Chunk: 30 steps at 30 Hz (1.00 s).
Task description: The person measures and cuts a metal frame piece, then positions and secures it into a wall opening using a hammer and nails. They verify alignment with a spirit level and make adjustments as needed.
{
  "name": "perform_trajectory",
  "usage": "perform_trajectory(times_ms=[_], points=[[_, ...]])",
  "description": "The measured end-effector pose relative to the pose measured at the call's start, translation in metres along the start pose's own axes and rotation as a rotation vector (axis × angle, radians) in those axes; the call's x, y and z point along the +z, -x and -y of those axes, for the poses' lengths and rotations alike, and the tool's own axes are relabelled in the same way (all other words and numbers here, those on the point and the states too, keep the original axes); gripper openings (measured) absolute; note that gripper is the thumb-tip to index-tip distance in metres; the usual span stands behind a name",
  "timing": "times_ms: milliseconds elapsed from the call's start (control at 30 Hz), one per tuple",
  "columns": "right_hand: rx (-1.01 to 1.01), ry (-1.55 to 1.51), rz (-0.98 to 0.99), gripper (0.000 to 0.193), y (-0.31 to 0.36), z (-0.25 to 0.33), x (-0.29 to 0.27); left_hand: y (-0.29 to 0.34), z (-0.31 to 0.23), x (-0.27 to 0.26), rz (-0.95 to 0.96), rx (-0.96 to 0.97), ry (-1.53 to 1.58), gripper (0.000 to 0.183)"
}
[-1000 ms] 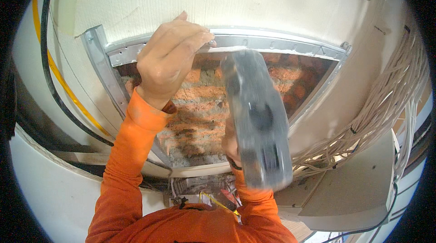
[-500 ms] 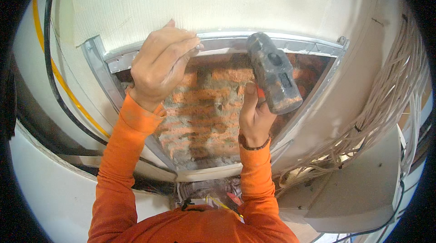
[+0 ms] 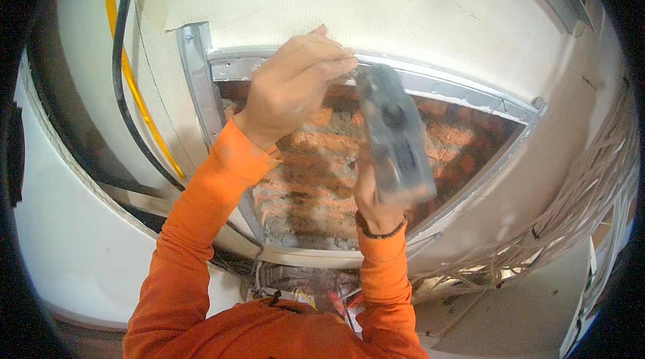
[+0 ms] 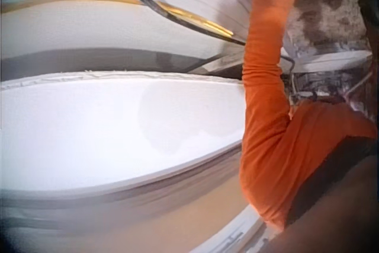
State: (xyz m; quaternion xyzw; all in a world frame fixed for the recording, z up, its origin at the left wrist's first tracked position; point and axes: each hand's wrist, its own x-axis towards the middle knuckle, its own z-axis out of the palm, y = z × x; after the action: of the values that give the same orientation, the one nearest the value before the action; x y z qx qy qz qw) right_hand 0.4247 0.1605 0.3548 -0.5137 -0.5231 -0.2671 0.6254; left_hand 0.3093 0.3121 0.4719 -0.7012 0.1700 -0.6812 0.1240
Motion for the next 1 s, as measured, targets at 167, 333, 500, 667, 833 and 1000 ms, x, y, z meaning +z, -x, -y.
perform_trajectory(times_ms=[167, 333, 500, 667, 833, 1000], points=[[-0.016, 0.105, 0.092, 0.022, -0.007, 0.004, -0.001, -0.002, -0.004, -0.002, 0.025, -0.008, -0.012, 0.018], [-0.037, 0.102, -0.033, 0.023, -0.004, -0.005, -0.014, 0.001, 0.003, -0.003, 0.059, 0.029, -0.026, 0.024], [0.092, 0.148, -0.176, 0.025, -0.045, -0.015, -0.046, -0.003, -0.008, -0.011, 0.163, 0.010, -0.073, 0.033], [0.113, 0.227, -0.158, 0.032, -0.081, -0.037, -0.072, -0.002, -0.001, -0.013, 0.240, 0.050, -0.130, 0.036], [0.104, 0.195, -0.134, 0.035, -0.093, -0.058, -0.088, -0.002, -0.003, -0.010, 0.265, 0.043, -0.160, 0.034], [-0.063, 0.215, -0.135, 0.039, -0.108, -0.086, -0.091, -0.003, -0.004, -0.008, 0.270, 0.036, -0.191, 0.034]])
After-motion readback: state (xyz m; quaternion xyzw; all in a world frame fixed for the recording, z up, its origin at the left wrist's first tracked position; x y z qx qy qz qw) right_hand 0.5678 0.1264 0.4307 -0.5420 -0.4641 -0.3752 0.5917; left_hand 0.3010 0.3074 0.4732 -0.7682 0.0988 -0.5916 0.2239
